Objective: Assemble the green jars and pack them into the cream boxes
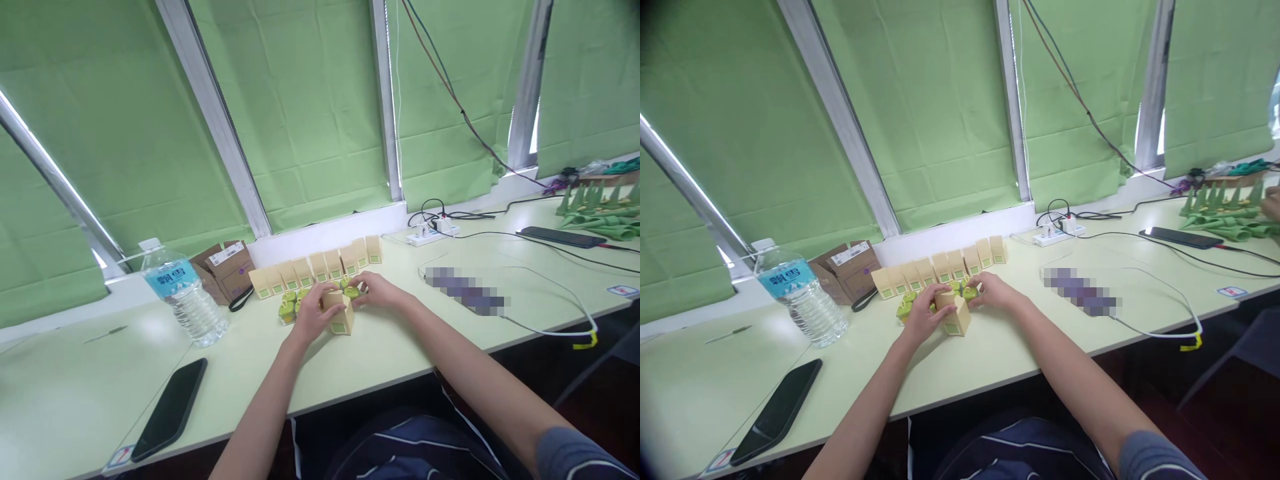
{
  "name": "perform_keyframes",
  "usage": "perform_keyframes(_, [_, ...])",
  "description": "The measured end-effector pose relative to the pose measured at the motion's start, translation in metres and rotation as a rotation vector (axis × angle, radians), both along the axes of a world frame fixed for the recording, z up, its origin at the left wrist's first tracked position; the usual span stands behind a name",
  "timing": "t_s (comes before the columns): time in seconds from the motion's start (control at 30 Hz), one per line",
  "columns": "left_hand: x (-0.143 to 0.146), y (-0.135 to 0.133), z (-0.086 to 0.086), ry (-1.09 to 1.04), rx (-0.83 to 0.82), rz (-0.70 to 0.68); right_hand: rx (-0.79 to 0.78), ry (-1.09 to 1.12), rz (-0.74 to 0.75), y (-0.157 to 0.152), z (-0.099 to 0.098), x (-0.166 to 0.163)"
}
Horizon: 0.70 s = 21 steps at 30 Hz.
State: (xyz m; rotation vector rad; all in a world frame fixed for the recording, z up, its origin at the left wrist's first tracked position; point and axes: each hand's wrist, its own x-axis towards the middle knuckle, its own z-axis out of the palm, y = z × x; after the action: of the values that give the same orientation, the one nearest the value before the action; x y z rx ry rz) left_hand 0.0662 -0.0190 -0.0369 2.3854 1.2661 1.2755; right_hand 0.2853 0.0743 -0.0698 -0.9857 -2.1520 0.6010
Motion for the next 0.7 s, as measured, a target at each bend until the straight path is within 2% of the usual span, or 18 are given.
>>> perform_keyframes(0.27, [0.000, -0.002, -0.005, -0.157, -0.250, -0.106, 0.000, 0.000, 0.024, -0.005, 0.001, 0.003])
perform_keyframes(0.47, [-0.002, -0.002, -0.003, -0.107, -0.245, -0.052, -0.010, 0.001, 0.004, -0.002, -0.001, 0.003])
perform_keyframes(0.7, [-0.003, -0.007, 0.001, -0.048, -0.337, -0.098, 0.067, 0.041, -0.072, -0.005, 0.009, 0.007])
